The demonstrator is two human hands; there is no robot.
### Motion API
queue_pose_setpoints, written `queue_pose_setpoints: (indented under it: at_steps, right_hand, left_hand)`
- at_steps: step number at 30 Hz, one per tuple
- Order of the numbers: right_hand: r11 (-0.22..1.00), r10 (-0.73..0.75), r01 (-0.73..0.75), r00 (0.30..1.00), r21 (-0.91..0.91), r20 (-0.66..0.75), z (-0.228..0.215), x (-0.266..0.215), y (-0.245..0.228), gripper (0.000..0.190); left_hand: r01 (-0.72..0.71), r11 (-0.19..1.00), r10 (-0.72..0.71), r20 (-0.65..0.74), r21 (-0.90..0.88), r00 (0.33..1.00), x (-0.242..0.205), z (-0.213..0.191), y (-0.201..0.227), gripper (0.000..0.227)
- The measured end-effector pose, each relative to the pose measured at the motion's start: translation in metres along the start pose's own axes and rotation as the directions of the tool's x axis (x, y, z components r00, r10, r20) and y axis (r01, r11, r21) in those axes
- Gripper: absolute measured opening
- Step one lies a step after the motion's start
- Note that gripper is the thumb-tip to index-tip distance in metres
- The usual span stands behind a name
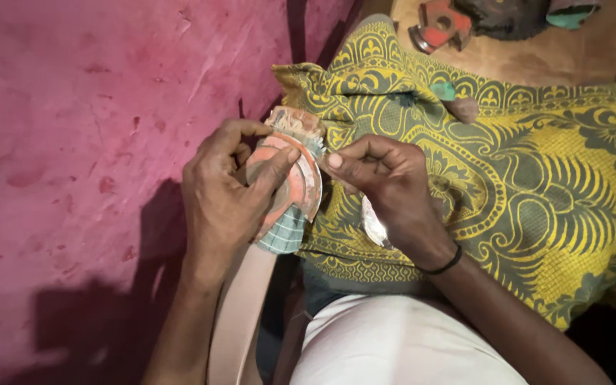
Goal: The person assembles parts of a manual tool, including a circular blade and plastic housing, while sitting on a chair. They handle small white components and a red casing, fitting them together by hand.
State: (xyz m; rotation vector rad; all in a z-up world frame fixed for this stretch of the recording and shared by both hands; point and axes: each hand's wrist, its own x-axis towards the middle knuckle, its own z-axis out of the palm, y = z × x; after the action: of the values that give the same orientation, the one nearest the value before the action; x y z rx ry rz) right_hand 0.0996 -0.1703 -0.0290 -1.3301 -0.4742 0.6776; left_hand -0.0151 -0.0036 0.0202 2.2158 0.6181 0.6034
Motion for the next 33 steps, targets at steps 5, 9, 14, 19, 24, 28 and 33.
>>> queue_pose_setpoints:
  at_steps: [5, 9, 14, 19, 24, 28, 33]
  right_hand:
    - [0.999, 0.054, -0.054, 0.998, 0.001, -0.012, 0.001, 0.0, -0.002, 0.013]
    - [0.994, 0.094, -0.093, 0.995, -0.066, 0.023, 0.0, -0.001, -0.007, 0.016]
    - [0.987, 0.161, -0.158, 0.981, -0.041, 0.108, -0.002, -0.001, -0.012, 0.021]
    - [0.975, 0.198, -0.21, 0.969, 0.066, 0.15, -0.004, -0.002, -0.011, 0.022]
    - [0.976, 0.171, -0.184, 0.979, 0.118, 0.115, -0.008, -0.001, -0.007, 0.021]
    - [0.988, 0.114, -0.116, 0.993, 0.098, 0.027, -0.006, 0.001, -0.007, 0.019]
    - [0.999, 0.031, -0.031, 0.999, -0.012, 0.013, 0.0, 0.005, -0.005, 0.017]
  left_hand:
    - [-0.053, 0.997, 0.055, -0.031, 0.06, 0.998, -0.005, 0.002, 0.002, 0.037]
    - [-0.098, 0.992, 0.103, -0.065, 0.078, 0.993, -0.006, 0.004, -0.002, 0.035]
    - [-0.061, 0.998, 0.059, -0.069, -0.017, 0.996, -0.005, 0.005, -0.005, 0.034]
    - [0.061, 0.997, -0.063, -0.04, -0.052, 0.997, -0.005, 0.006, -0.003, 0.034]
    - [0.052, 0.999, -0.051, -0.051, 0.014, 0.997, -0.007, 0.006, 0.001, 0.035]
    - [-0.001, 0.993, 0.01, -0.075, 0.115, 0.997, -0.011, 0.006, 0.006, 0.033]
    - [-0.003, 0.973, 0.004, -0.004, 0.232, 1.0, -0.012, 0.001, 0.005, 0.035]
